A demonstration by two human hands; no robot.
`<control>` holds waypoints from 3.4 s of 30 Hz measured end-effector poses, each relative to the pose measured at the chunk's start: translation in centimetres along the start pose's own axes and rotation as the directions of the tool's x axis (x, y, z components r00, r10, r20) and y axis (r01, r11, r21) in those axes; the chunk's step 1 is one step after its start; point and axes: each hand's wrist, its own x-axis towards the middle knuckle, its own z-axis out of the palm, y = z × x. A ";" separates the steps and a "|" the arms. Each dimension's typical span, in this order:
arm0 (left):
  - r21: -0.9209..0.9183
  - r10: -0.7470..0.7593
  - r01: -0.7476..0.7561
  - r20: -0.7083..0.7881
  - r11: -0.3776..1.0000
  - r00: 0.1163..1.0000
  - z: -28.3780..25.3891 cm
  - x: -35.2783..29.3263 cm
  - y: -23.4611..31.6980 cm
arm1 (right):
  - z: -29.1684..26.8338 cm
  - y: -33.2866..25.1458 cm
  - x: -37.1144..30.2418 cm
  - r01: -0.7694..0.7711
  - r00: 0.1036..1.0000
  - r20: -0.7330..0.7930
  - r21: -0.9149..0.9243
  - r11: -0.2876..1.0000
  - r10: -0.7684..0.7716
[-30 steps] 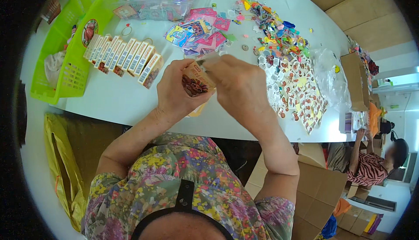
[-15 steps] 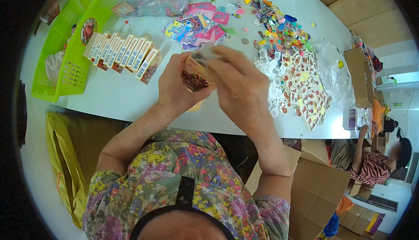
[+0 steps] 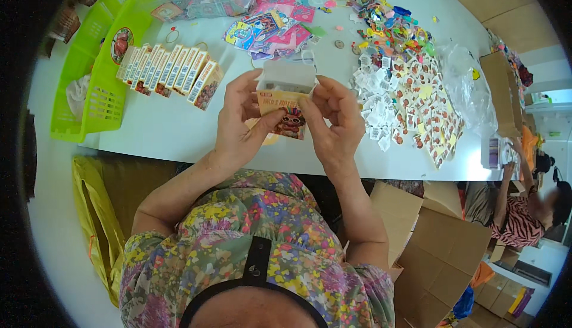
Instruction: Packaging small items into paper bags and placing them into a shipping box.
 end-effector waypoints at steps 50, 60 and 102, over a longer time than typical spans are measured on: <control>0.167 -0.021 -0.002 0.138 0.986 0.990 -6.8 -1.5 1.8 | 1.3 -0.2 1.1 0.279 0.767 0.634 -0.196 0.940 -0.096; 0.895 0.155 -0.340 0.307 0.289 0.939 -8.8 3.0 -3.2 | 6.6 7.2 8.6 0.511 0.773 0.581 -0.333 0.793 -0.254; -0.209 -0.504 0.623 0.425 0.754 0.752 1.0 -3.0 -2.3 | -3.4 2.7 -5.7 -0.454 0.889 0.085 0.017 0.891 0.451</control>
